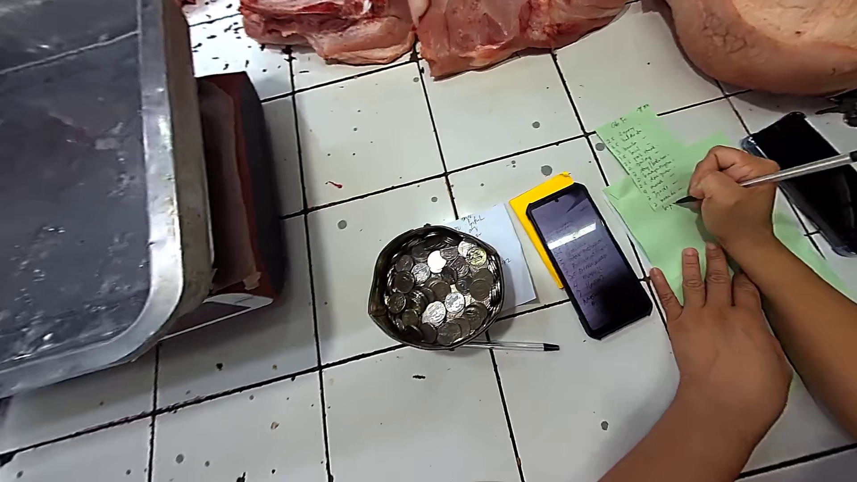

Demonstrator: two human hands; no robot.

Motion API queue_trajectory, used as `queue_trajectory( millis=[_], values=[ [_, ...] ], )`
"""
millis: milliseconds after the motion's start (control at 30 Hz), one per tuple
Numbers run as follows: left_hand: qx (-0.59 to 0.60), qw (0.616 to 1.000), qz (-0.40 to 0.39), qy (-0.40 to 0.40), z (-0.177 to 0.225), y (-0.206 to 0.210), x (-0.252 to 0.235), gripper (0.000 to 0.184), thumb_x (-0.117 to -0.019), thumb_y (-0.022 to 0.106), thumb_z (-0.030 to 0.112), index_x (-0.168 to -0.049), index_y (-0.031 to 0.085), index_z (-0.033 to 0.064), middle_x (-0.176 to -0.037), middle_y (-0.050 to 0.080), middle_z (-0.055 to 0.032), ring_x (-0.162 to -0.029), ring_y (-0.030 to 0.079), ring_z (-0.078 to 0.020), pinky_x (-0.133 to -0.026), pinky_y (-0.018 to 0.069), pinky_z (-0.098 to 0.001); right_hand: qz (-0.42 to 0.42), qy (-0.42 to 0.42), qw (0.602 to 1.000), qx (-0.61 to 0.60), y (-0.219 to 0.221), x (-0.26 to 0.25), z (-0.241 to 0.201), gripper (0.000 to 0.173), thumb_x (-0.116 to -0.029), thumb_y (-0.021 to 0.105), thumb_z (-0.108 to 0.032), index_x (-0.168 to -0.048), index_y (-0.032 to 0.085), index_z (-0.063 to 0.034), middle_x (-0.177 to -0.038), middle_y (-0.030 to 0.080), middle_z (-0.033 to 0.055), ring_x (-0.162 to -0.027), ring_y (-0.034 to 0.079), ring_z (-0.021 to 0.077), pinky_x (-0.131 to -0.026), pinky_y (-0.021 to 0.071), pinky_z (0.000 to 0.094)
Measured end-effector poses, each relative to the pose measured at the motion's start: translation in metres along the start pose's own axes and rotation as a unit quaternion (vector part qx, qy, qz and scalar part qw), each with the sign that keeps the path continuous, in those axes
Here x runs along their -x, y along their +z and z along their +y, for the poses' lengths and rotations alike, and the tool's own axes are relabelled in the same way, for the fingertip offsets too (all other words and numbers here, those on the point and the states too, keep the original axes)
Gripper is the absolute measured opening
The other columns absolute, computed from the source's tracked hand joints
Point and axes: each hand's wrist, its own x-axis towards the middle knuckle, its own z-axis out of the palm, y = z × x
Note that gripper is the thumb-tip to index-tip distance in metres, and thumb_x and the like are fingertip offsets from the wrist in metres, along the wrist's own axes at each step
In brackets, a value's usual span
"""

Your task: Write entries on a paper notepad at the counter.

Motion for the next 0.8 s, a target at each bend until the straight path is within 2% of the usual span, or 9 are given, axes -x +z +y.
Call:
queue_trajectory(
  millis=[167, 233, 300, 400, 467, 500, 567, 667, 800],
  values=[
    [-0.004, 1.0, 0.002, 0.003, 0.0, 0.0, 0.0, 0.058, -0.095, 0.062, 0.016, -0.152, 0.051, 0.0135, -0.168, 0.029, -0.0049, -0.158, 0.016, -0.0306, -0.121, 0.0027, -0.0668, -0.022, 0.021, 0.999, -0.019, -0.004, 0.0, 0.001, 0.021, -0.0823, 0.049, -0.003, -0.071, 0.048, -0.0207, -0.059, 0.048, -0.0145, -0.049, 0.043, -0.0063, -0.047, 0.035, 0.0105],
    [-0.001, 1.0, 0.009, 0.008, 0.0, 0.001, 0.001, 0.056, -0.0952, 0.061, 0.015, -0.151, 0.052, 0.0141, -0.168, 0.029, -0.0048, -0.158, 0.017, -0.0307, -0.121, 0.0031, -0.0666, -0.051, 0.028, 0.998, -0.009, -0.004, -0.003, -0.004, 0.008, -0.0912, 0.049, -0.008, -0.09, 0.053, -0.0152, -0.073, 0.053, -0.0125, -0.06, 0.051, -0.0067, -0.058, 0.0455, 0.0108],
    [0.017, 0.998, 0.057, 0.021, -0.001, 0.004, 0.002, 0.052, -0.0914, 0.064, 0.01, -0.143, 0.06, 0.0114, -0.163, 0.039, -0.0079, -0.155, 0.025, -0.0338, -0.121, 0.0076, -0.0685, -0.137, 0.01, 0.99, 0.035, -0.001, -0.006, -0.02, 0.023, -0.1048, 0.046, -0.022, -0.114, 0.057, -0.0044, -0.094, 0.065, -0.0026, -0.077, 0.063, -0.0006, -0.073, 0.055, 0.0193],
    [0.049, 0.992, 0.111, 0.028, 0.0, 0.002, 0.008, 0.039, -0.0878, 0.068, 0.005, -0.126, 0.071, 0.0005, -0.142, 0.062, -0.0151, -0.145, 0.044, -0.0392, -0.119, 0.0158, -0.0696, -0.274, -0.162, 0.943, 0.1, 0.019, 0.002, -0.055, 0.043, -0.108, 0.045, -0.034, -0.109, 0.071, 0.0003, -0.101, 0.075, 0.0076, -0.091, 0.072, 0.0134, -0.083, 0.0609, 0.0345],
    [0.051, 0.988, 0.143, 0.012, 0.0, 0.009, 0.011, 0.036, -0.0875, 0.068, 0.008, -0.122, 0.072, -0.0025, -0.127, 0.071, -0.0159, -0.13, 0.059, -0.0355, -0.117, 0.0307, -0.0576, -0.33, -0.304, 0.889, 0.09, 0.043, 0.015, -0.08, 0.034, -0.1059, 0.053, -0.033, -0.103, 0.076, -0.0077, -0.111, 0.077, 0.0078, -0.109, 0.071, 0.0199, -0.096, 0.0552, 0.0378],
    [0.053, 0.985, 0.163, 0.015, -0.001, 0.016, 0.009, 0.038, -0.0878, 0.065, 0.008, -0.125, 0.071, -0.0013, -0.129, 0.07, -0.0161, -0.129, 0.06, -0.034, -0.113, 0.0394, -0.0504, -0.352, -0.357, 0.862, 0.08, 0.055, 0.022, -0.092, 0.027, -0.1059, 0.054, -0.029, -0.102, 0.073, -0.0111, -0.118, 0.075, 0.0084, -0.117, 0.067, 0.0231, -0.099, 0.0518, 0.0401],
    [0.073, 0.993, 0.09, 0.017, -0.005, 0.019, -0.001, 0.045, -0.0982, 0.054, 0.006, -0.143, 0.059, 0.0041, -0.156, 0.048, -0.0165, -0.15, 0.037, -0.0363, -0.124, 0.0257, -0.048, -0.376, -0.442, 0.81, 0.084, 0.076, 0.032, -0.112, 0.018, -0.1065, 0.051, -0.02, -0.101, 0.067, -0.0158, -0.129, 0.071, 0.0066, -0.127, 0.061, 0.025, -0.105, 0.0463, 0.0418],
    [0.072, 0.995, 0.074, 0.011, -0.005, 0.018, -0.006, 0.048, -0.0985, 0.053, 0.005, -0.147, 0.055, 0.0054, -0.16, 0.042, -0.0148, -0.153, 0.029, -0.0353, -0.125, 0.0196, -0.0495, -0.394, -0.51, 0.758, 0.103, 0.098, 0.036, -0.12, 0.018, -0.1055, 0.047, -0.01, -0.099, 0.063, -0.0165, -0.132, 0.07, 0.0045, -0.133, 0.059, 0.025, -0.11, 0.0435, 0.0483],
    [0.119, 0.988, 0.097, 0.0, -0.004, 0.017, -0.002, 0.053, -0.098, 0.055, 0.005, -0.15, 0.047, -0.0029, -0.161, 0.041, -0.0152, -0.154, 0.028, -0.0329, -0.126, 0.0207, -0.0415, -0.438, -0.489, 0.753, 0.039, 0.119, 0.032, -0.116, 0.015, -0.1006, 0.052, -0.004, -0.095, 0.063, -0.0136, -0.1, 0.073, 0.0056, -0.117, 0.067, 0.0282, -0.108, 0.044, 0.0588]
  ],
)
